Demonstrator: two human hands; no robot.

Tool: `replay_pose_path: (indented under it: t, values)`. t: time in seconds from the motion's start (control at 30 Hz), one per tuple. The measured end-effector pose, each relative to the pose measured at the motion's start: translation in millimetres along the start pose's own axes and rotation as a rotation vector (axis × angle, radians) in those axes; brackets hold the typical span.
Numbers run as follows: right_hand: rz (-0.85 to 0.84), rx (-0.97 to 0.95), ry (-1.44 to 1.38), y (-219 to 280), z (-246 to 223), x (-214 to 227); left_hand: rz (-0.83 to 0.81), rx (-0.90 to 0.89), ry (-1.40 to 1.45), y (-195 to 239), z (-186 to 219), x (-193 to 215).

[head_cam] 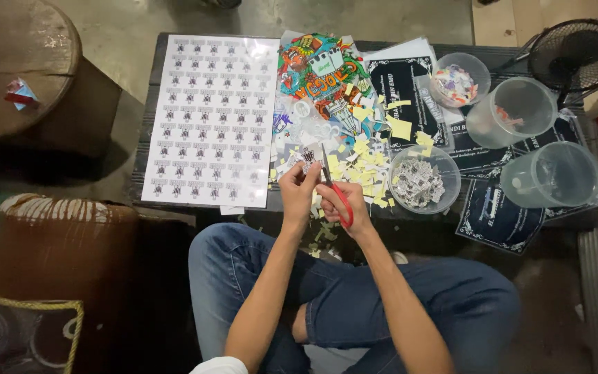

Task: Cut out individual labels from a printed sheet using scissors.

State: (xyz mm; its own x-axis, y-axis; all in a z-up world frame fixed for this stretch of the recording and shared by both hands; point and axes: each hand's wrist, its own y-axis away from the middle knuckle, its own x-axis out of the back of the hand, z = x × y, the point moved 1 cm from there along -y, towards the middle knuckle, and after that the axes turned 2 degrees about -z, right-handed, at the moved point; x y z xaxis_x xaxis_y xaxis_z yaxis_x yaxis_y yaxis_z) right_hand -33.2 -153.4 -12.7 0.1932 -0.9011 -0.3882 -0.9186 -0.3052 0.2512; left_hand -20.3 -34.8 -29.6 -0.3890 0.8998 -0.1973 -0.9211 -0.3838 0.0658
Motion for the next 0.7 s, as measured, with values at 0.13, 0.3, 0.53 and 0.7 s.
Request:
replay_pose_path:
  t: [0.13,0.3,0.53,0.7]
  values:
    - [-0.007,-0.005,0.006,-0.3,1.7,3.7,0.0,-0.005,-0.018,-1.3,8.4,1.6]
    - [-0.022,-0.009,0.078,-0.2,-3.6,3.4,-0.028,0.029,-0.02,-5.3,8.5,4.7]
    - [0.002,-0.021,0.147,-0.3,1.4,7.3,-0.05,0.054,-0.025,-5.4,16.2,10.2]
    - [0.075,-0.068,-0.017,-2.5,13.8,6.5,-0.061,0.031,0.02,-3.5,-6.1,0.4]
